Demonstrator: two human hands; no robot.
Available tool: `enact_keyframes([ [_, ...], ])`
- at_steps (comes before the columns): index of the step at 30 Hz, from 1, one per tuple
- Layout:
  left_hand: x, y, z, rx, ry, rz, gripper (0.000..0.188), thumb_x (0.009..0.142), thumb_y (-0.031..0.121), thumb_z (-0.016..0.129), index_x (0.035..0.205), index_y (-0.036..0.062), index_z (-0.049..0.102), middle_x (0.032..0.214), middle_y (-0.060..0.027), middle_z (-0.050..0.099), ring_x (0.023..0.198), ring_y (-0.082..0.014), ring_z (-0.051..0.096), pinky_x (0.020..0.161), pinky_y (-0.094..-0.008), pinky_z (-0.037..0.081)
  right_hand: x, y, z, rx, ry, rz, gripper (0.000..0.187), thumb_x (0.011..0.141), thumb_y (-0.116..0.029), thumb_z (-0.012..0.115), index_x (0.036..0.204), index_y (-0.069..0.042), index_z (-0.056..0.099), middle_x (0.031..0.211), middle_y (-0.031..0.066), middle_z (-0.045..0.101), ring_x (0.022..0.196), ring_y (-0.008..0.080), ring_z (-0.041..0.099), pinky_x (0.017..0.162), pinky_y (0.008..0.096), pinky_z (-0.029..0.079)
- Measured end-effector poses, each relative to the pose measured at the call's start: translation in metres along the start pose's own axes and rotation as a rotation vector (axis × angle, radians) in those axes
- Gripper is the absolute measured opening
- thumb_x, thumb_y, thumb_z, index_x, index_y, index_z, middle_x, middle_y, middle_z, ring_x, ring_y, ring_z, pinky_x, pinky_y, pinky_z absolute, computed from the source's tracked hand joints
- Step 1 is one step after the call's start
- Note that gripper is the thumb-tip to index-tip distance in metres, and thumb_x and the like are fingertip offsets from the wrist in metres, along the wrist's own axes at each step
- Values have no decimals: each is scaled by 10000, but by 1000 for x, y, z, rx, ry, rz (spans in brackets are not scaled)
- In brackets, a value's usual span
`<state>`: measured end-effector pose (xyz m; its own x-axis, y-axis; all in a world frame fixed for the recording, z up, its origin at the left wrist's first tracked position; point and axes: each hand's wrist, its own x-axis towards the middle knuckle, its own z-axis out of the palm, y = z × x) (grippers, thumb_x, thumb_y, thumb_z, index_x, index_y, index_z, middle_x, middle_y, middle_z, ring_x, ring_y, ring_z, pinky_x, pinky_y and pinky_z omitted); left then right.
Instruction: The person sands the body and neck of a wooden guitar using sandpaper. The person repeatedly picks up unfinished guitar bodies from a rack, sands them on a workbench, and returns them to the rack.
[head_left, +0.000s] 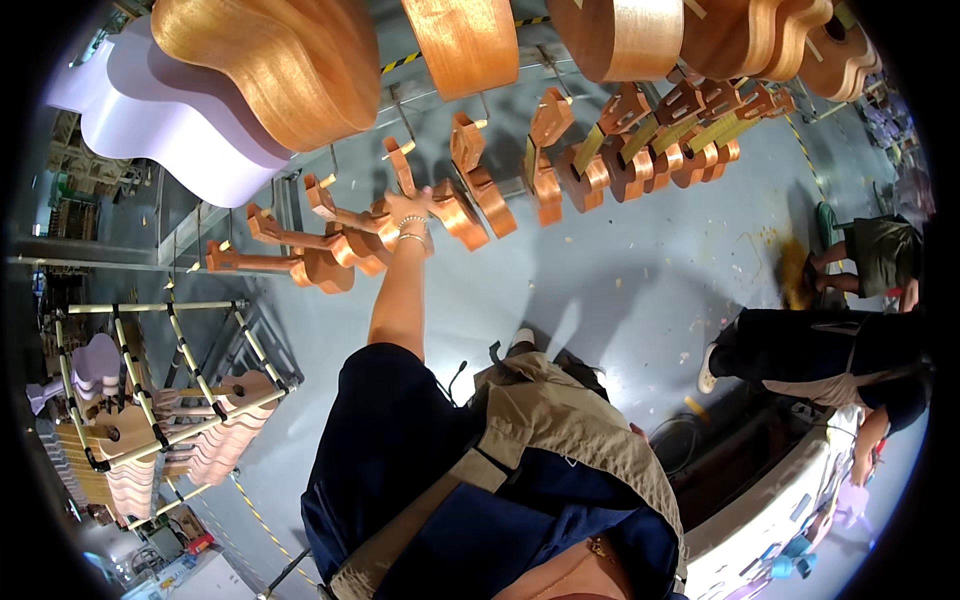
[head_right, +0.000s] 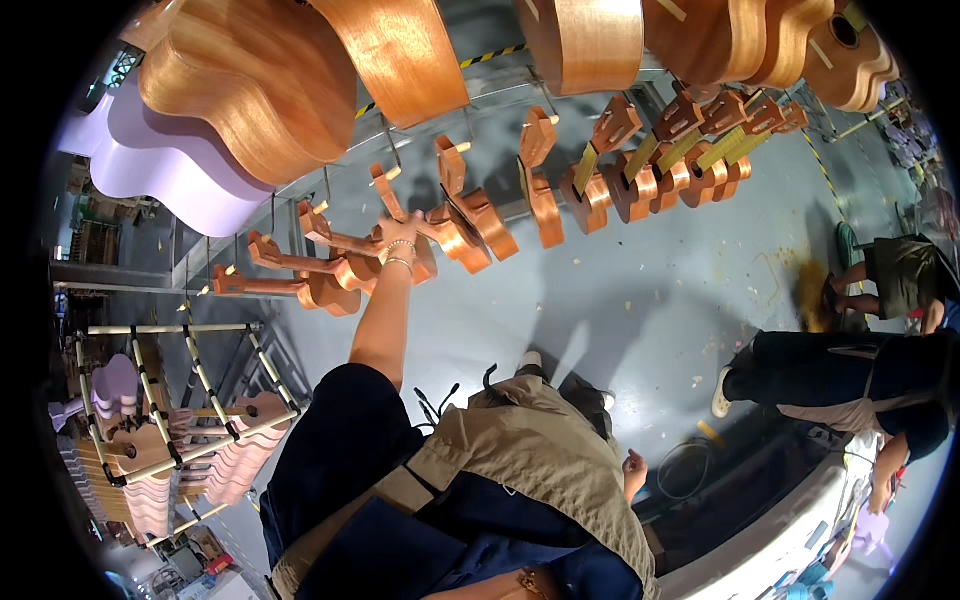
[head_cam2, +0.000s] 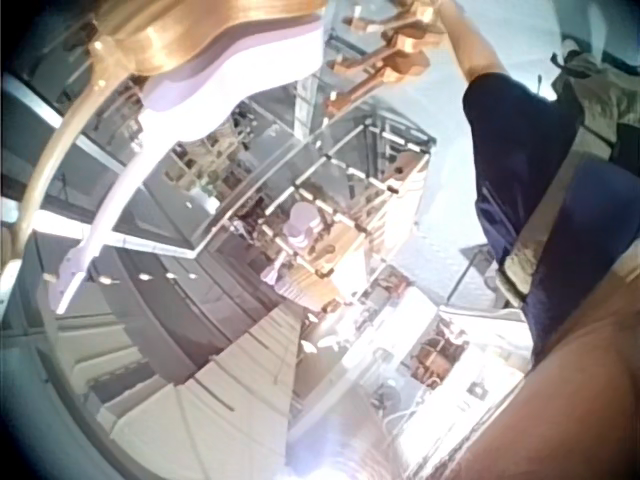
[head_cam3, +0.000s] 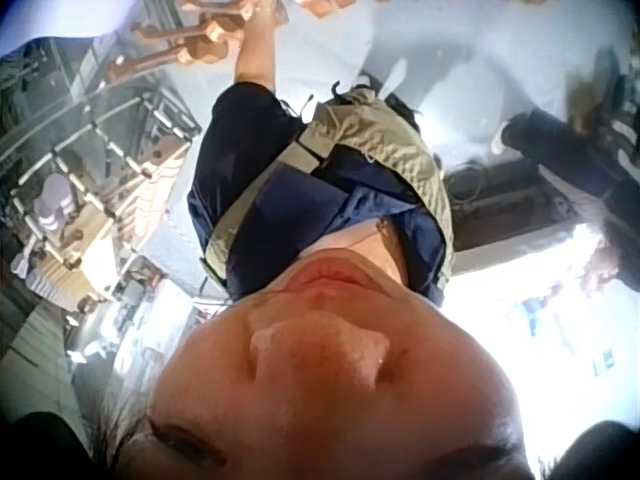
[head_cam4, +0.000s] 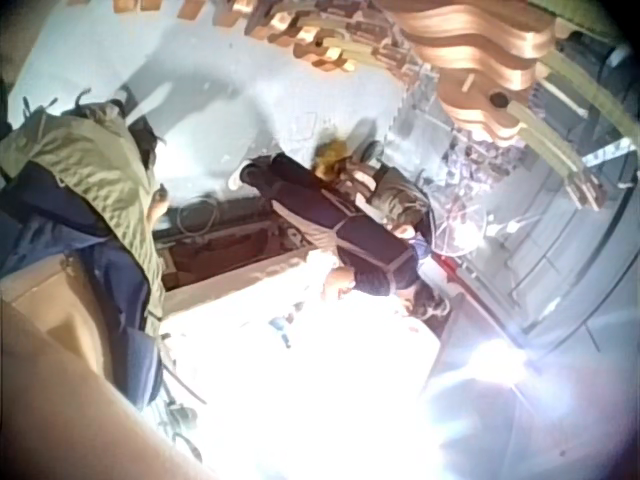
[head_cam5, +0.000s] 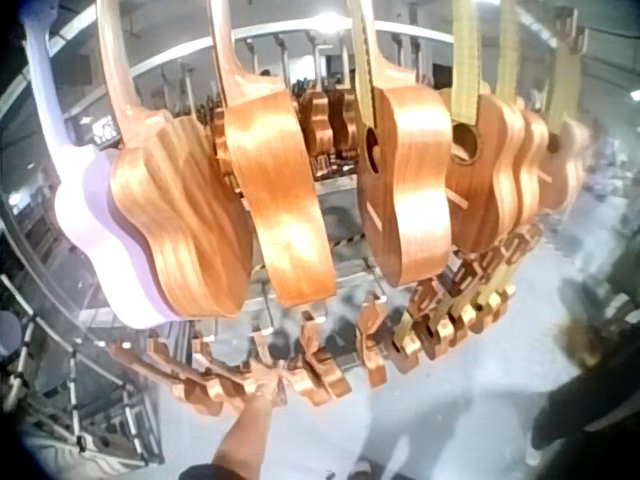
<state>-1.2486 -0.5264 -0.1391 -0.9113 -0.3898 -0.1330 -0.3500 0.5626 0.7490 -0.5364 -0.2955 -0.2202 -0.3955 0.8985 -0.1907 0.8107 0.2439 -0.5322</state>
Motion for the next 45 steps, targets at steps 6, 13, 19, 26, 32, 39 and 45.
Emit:
enact_keyframes([
  [6, -27, 3, 82, -276, -331, 139, 832, 646, 305, 799, 1309, 63, 360, 1147, -167, 535, 1060, -259, 534, 836, -334, 443, -19, 44, 0, 79, -58, 81, 229, 778, -77, 563, 982, -63, 666, 799, 90, 657, 649, 173, 601, 611, 292, 478],
  [13, -45, 66, 55, -261, -1, 247, 326, 774, 198, 604, 1050, 28, 573, 921, -193, 652, 898, -344, 624, 759, -386, 481, -40, 35, -6, 130, -39, 276, 236, 780, -77, 560, 989, -32, 659, 802, 88, 670, 655, 146, 607, 616, 275, 482],
  [19, -108, 27, 25, -186, -56, 269, 299, 815, 217, 559, 1015, -4, 558, 875, -207, 639, 832, -342, 622, 706, -419, 476, -42, 27, 6, -35, -89, 232, 202, 791, -142, 565, 946, -105, 690, 776, 108, 668, 706, 199, 639, 675, 309, 500],
  [26, -261, 1, 42, -216, -542, 293, 295, 788, 286, 652, 909, 23, 594, 780, -140, 611, 757, -277, 590, 678, -328, 445, -46, 4, -4, 65, -37, 288, 173, 787, -126, 570, 909, -95, 688, 860, 134, 635, 768, 248, 633, 707, 331, 496],
  [32, -390, 55, 5, -974, -749, 33, 146, 825, 73, 571, 906, 108, 454, 691, 22, 426, 574, -92, 449, 533, -247, 438, -51, -27, -56, 127, 165, 218, 180, 791, -159, 582, 918, -98, 695, 871, 158, 631, 803, 291, 621, 730, 357, 491],
  [39, -542, 161, -27, -1381, -1414, 313, 383, 915, 503, 412, 783, 143, 412, 530, 39, 324, 470, -80, 320, 537, -237, 325, -77, 48, -85, 674, 389, 513, 206, 847, -190, 574, 953, -46, 675, 823, 83, 669, 716, 158, 621, 645, 290, 483],
  [45, -657, 197, -45, -1473, -1759, 237, 417, 904, 536, 407, 797, 134, 434, 521, 24, 323, 466, -88, 282, 507, -230, 280, -96, 98, -160, 1169, 540, 643, 424, 903, -399, 520, 1170, -73, 565, 1028, 32, 591, 1028, 150, 544, 768, 317, 462],
])
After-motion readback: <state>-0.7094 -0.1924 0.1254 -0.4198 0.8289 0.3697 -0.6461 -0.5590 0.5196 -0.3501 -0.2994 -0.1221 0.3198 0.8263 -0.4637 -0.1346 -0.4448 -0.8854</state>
